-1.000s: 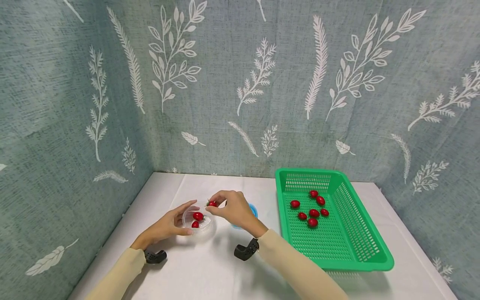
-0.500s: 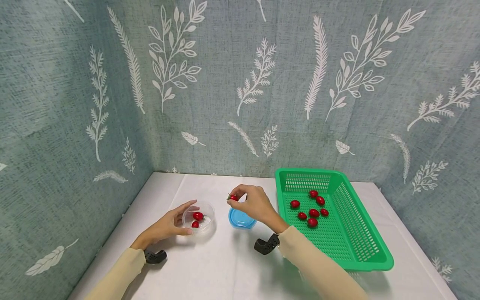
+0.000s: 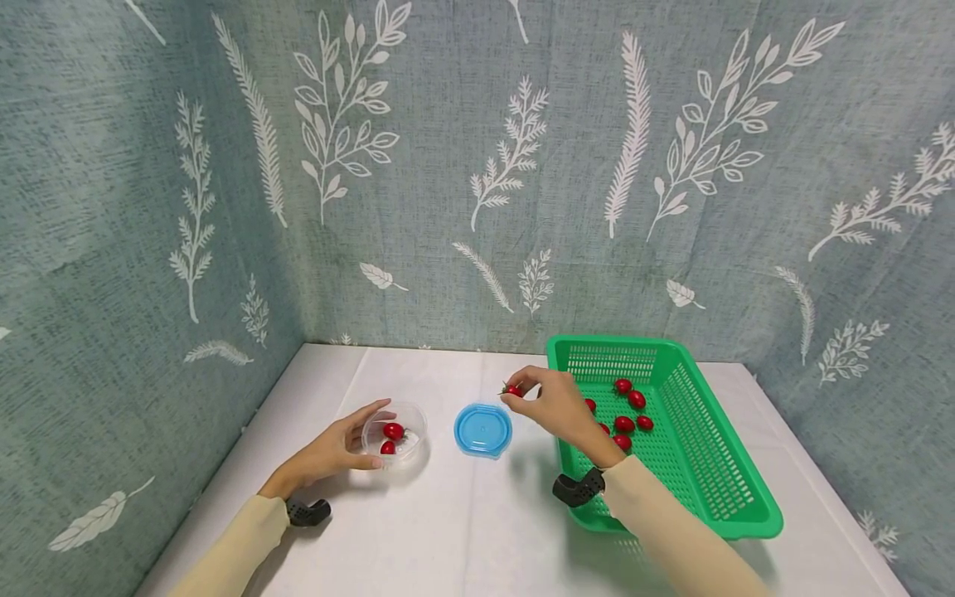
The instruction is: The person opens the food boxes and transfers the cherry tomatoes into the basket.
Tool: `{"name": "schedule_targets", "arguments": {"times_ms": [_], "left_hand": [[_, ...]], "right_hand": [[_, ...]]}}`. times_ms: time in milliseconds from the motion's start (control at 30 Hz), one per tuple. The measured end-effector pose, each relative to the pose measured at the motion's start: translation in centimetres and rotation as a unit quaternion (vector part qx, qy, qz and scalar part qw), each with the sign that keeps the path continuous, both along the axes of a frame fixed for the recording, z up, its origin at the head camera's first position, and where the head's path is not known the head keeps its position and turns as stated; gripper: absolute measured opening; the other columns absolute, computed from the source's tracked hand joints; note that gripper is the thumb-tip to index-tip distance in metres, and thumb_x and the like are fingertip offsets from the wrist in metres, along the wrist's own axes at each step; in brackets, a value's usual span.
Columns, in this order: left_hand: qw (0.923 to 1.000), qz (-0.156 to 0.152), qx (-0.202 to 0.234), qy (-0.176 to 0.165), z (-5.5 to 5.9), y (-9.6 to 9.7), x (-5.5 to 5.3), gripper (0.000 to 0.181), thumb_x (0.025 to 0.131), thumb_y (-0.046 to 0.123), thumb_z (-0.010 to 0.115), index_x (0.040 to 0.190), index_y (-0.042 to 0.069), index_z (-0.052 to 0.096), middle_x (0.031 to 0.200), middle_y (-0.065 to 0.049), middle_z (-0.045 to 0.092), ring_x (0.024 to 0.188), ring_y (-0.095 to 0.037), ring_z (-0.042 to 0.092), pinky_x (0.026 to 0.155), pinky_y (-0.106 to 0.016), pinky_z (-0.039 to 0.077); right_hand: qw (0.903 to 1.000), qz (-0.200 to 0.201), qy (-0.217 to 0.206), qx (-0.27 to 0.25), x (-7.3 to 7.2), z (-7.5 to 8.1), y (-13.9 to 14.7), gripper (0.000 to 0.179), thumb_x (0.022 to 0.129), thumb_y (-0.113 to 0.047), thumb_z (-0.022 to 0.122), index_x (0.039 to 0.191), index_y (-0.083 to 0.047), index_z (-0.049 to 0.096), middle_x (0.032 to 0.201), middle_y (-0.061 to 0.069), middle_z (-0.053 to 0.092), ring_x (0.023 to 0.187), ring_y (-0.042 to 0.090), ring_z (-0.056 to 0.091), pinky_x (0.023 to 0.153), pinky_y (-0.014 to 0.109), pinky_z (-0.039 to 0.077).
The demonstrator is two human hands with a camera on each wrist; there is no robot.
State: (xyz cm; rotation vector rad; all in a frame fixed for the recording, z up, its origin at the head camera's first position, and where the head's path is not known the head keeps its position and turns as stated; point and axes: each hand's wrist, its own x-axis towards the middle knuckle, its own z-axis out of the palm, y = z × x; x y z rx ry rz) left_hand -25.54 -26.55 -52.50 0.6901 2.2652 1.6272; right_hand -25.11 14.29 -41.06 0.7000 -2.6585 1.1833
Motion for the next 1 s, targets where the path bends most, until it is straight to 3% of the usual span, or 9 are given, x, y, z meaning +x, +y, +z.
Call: {"name": "schedule_targets", "arguments": {"times_ms": [367,600,833,1000], "left_hand": [[1.0000,0.005,-0.003,0.001,0.0,0.0,0.0,0.104,0.084,0.018,0.088,0.165,0.014,0.023,0.159,-0.011,0.042,0.153,-0.035,0.024,0.120,-0.058,0.025],[1.0000,0.007,-0.005,0.003,-0.1,0.0,0.1,0.104,0.084,0.019,0.088,0.165,0.015,0.024,0.158,-0.012,0.043,0.153,-0.035,0.024,0.120,-0.059,0.025],[1.0000,0.004,0.003,-0.002,-0.1,0.0,0.1,0.105,0.083,0.017,0.089,0.165,0.014,0.023,0.159,-0.012,0.042,0.153,-0.035,0.025,0.120,-0.059,0.025],[1.0000,0.003,0.004,-0.003,-0.1,0.0,0.0,0.105,0.083,0.017,0.088,0.165,0.013,0.022,0.159,-0.013,0.041,0.153,-0.036,0.024,0.120,-0.059,0.023]], "right_hand": [[0.9987,-0.047,-0.017,0.015,0.4,-0.2,5.4,0.019,0.093,-0.032,0.079,0.105,-0.018,0.077,0.099,0.000,0.072,0.076,0.022,0.066,0.060,0.034,0.053],[0.9970,-0.065,-0.018,0.039,0.3,-1.3,8.3,0.019,0.093,-0.035,0.079,0.104,-0.019,0.076,0.098,-0.003,0.072,0.087,0.020,0.064,0.072,0.038,0.053],[0.9934,-0.072,-0.039,0.080,0.2,-1.9,10.5,0.018,0.092,-0.031,0.080,0.100,-0.016,0.075,0.094,-0.002,0.071,0.088,0.022,0.065,0.063,0.034,0.050],[0.9908,-0.055,-0.074,0.099,0.4,-2.2,11.6,0.019,0.092,-0.030,0.080,0.098,-0.012,0.075,0.089,0.000,0.072,0.072,0.020,0.065,0.056,0.034,0.048]]}}
